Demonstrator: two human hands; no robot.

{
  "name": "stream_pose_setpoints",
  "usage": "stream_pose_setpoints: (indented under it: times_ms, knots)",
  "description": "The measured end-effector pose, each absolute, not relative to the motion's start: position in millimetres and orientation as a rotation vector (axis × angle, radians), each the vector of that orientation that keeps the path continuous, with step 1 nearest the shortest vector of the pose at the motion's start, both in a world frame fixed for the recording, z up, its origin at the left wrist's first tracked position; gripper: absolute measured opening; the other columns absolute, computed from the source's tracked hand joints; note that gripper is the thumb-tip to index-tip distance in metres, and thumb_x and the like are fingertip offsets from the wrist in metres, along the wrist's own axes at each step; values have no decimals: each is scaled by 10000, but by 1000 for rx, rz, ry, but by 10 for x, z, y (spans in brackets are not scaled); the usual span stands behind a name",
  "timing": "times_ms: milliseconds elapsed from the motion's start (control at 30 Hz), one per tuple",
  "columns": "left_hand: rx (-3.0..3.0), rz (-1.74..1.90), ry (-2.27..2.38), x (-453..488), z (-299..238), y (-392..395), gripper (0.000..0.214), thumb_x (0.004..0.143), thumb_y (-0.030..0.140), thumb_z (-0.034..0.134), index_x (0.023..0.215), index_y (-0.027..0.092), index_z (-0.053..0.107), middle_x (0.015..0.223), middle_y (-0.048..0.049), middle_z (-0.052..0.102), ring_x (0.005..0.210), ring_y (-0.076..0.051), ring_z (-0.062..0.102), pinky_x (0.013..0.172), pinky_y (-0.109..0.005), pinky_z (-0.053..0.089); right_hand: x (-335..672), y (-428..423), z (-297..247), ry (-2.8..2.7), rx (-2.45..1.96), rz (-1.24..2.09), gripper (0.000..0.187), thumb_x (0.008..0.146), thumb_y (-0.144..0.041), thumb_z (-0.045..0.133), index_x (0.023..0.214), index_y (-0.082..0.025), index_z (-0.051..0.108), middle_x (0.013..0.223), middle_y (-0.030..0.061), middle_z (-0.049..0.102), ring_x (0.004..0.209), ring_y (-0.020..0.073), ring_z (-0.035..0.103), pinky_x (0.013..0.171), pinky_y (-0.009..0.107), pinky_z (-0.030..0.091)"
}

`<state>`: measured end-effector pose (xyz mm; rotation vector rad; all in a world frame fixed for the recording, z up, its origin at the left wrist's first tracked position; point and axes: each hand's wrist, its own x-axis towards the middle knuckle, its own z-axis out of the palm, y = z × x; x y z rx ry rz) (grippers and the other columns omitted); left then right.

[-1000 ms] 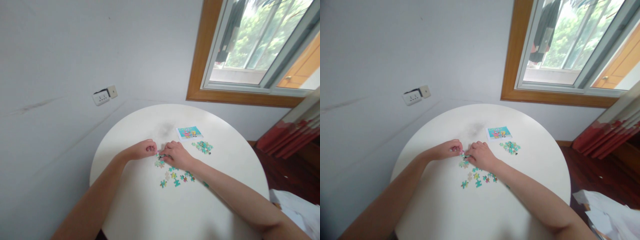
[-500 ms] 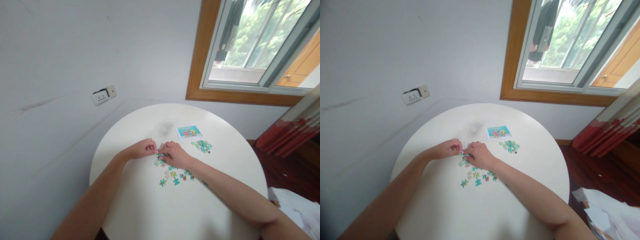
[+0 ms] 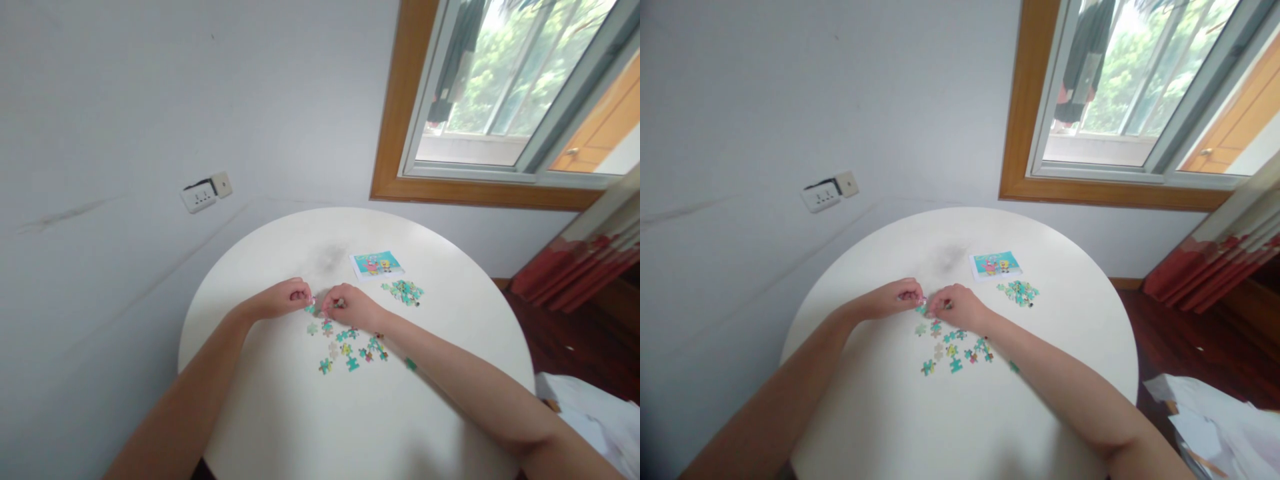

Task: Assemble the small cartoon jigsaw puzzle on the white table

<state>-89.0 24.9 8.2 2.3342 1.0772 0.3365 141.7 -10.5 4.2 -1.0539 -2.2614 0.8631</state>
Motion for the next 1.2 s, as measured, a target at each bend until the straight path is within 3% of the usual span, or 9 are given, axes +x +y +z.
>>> stream_pose_setpoints:
  times_ms: [67, 133, 467, 633, 767, 900, 1100, 1200]
  knots:
    - [2334, 337, 1086, -887, 82, 248, 391, 851, 524, 492, 856, 158, 629, 794, -24, 536, 734, -160, 511, 665, -249, 406, 1544, -24, 117, -2134, -1112, 1071, 132, 822, -249, 620, 875, -162, 705, 726, -7, 659, 651, 99, 563, 626, 214, 427]
    - [2320, 339, 1095, -883, 85, 244, 402, 850, 530, 487, 860, 154, 629, 793, -28, 539, 732, -161, 513, 663, -251, 405, 1725, 91, 208, -2063, -1182, 1094, 116, 788, -220, 635, 846, -144, 701, 721, 0, 668, 641, 94, 571, 622, 207, 430]
    - [2283, 318, 1091, -881, 106, 225, 403, 825, 541, 513, 845, 155, 626, 818, -39, 556, 744, -162, 519, 664, -247, 406, 2494, 562, 211, -2165, -1538, 874, 61, 692, -174, 661, 668, -172, 717, 688, 28, 704, 680, 150, 632, 650, 240, 459]
    - [2296, 298, 1077, -888, 114, 232, 409, 838, 542, 503, 839, 153, 628, 814, -39, 553, 741, -162, 517, 660, -247, 402, 2589, 584, 214, -2247, -1612, 711, 89, 694, -230, 676, 684, -192, 756, 615, 24, 674, 608, 155, 592, 587, 256, 428]
    - [2302, 294, 1090, -874, 143, 217, 415, 833, 549, 503, 833, 153, 627, 821, -39, 558, 740, -161, 515, 659, -247, 398, 2589, 559, 331, -2276, -1613, 511, 169, 774, -259, 627, 809, -200, 781, 756, 62, 716, 653, 165, 591, 623, 272, 404]
    - [2282, 306, 1105, -868, 142, 211, 422, 819, 565, 511, 835, 159, 629, 809, -33, 556, 735, -160, 513, 653, -245, 399, 2384, 423, 436, -2297, -1537, 409, 191, 822, -247, 587, 860, -201, 768, 810, 57, 717, 723, 172, 609, 665, 260, 413]
    - [2301, 322, 1094, -883, 96, 241, 399, 817, 542, 528, 851, 160, 639, 815, -31, 548, 746, -163, 509, 673, -250, 404, 1699, -31, 344, -2478, -1051, 525, 200, 832, -127, 557, 892, -184, 740, 853, 33, 707, 794, 144, 606, 764, 252, 438]
    - [2317, 331, 1061, -890, 76, 254, 408, 825, 544, 520, 837, 155, 641, 795, -27, 541, 741, -161, 508, 670, -248, 406, 1418, -257, 246, -2588, -890, 432, 182, 865, -205, 598, 990, -234, 728, 955, 41, 679, 925, 169, 571, 850, 296, 410]
